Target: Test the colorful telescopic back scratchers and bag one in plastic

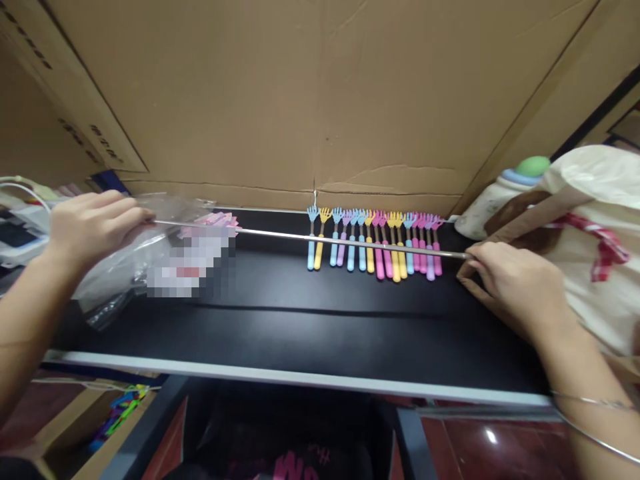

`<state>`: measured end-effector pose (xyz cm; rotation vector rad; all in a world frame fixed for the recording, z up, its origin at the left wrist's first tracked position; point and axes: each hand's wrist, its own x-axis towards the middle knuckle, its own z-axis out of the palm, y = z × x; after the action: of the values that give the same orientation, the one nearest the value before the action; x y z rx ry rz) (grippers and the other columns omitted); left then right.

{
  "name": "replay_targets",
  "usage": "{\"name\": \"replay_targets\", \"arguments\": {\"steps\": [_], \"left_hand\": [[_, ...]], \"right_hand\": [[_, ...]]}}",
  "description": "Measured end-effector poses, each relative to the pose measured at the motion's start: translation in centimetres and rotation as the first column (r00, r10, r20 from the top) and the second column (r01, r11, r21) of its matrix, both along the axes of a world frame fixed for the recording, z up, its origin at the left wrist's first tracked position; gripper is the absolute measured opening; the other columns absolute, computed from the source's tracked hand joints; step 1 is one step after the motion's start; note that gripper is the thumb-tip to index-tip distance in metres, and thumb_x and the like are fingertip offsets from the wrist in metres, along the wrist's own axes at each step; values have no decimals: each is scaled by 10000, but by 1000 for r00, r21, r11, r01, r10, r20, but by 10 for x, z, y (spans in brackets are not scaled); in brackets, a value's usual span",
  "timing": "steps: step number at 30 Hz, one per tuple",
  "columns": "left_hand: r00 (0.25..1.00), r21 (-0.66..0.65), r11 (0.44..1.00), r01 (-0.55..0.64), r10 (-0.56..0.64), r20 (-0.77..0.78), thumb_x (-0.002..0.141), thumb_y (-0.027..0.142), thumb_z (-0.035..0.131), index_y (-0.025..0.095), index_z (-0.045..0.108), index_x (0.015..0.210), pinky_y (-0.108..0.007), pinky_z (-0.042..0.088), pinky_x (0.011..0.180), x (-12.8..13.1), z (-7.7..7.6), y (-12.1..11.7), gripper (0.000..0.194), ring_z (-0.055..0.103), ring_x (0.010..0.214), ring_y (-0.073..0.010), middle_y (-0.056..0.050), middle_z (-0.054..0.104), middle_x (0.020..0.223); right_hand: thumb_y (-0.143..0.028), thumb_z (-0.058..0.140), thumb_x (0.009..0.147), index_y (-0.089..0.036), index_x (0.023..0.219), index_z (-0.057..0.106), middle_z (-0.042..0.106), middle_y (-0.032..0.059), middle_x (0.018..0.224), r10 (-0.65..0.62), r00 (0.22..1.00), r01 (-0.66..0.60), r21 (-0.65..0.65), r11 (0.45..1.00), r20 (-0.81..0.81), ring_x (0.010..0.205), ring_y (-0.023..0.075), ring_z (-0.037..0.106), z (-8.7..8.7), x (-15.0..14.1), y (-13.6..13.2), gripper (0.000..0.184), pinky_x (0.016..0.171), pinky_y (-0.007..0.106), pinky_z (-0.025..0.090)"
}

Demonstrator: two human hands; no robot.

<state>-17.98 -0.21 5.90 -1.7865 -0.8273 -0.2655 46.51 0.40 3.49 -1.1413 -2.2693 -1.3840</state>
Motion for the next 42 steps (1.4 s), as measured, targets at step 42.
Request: {"name": "replay_targets", "arguments": {"steps": [42], "left_hand": [[928,-280,914,293,-202,313,996,308,382,188,569,759,-299,252,519,201,-28,-20,325,545,607,-145,-1,606,623]], "right_hand": [[-382,265,1001,-185,818,615,647,18,643,98,974,-162,-331,930,-202,496,117,506,1,-218,-28,442,463,259,169]]}}
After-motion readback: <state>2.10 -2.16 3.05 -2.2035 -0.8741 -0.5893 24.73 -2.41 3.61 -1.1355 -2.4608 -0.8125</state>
